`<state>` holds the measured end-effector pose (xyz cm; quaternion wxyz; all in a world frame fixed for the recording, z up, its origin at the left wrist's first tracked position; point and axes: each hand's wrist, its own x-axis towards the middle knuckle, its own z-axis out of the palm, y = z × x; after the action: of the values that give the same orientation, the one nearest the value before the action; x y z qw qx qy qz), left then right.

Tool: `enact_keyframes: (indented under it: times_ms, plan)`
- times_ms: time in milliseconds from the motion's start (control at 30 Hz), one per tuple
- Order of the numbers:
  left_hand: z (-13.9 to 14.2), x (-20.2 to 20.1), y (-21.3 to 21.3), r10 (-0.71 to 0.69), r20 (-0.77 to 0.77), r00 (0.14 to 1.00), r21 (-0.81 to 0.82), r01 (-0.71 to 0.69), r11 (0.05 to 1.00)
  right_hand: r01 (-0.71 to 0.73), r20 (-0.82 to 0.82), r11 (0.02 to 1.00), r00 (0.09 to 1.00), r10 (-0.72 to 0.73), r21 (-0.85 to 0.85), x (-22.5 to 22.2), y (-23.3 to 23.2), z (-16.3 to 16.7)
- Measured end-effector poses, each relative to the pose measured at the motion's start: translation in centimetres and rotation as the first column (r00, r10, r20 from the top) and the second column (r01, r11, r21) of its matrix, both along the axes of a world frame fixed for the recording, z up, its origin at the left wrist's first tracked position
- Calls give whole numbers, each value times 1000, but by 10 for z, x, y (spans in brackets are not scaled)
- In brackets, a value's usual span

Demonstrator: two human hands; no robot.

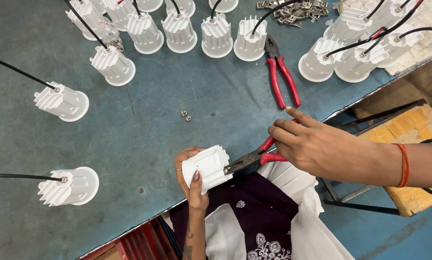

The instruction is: The person assembles white plastic electrical components by inserting wires and securing them with metal clips using pliers. They repeatedly pick up components, attach wires, and tighten the connections on a workbench.

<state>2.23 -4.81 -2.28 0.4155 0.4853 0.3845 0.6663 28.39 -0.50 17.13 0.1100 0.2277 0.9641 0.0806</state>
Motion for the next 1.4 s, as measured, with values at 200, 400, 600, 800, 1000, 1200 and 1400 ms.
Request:
enact_keyframes:
  times_ms: [200, 400, 600, 800, 1000, 1200, 1400]
  plan:
    - [-2, -1, 0, 8, -17, 1000, -18, -8, 1000, -7, -21, 1000, 1000, 7, 15, 0, 0, -2]
    - [-3, 0, 0, 15, -26, 1000, -15, -16, 1000, -12, -30, 1000, 999, 13, 21, -2, 0, -1]
    - [-3, 0, 0, 18, -6, 1000, 4, -18, 1000, -13, 35, 1000, 999, 12, 10, 1, 0, -6]
    - [-1, -1, -1, -11, 34, 999, 0, 11, 1000, -91, 115, 996, 989, 88, 18, 7, 4, -23]
    - [0, -1, -4, -55, 48, 997, -18, 55, 998, -192, -112, 959, 969, 218, 206, 6, 6, -28]
    - [-2, -3, -3, -47, 36, 998, -19, 47, 999, 92, -20, 948, 994, -103, -304, -3, 13, -23]
    - [-4, -4, -3, -39, 0, 999, -14, 39, 999, 284, 72, 805, 954, -290, -521, -5, 20, -19]
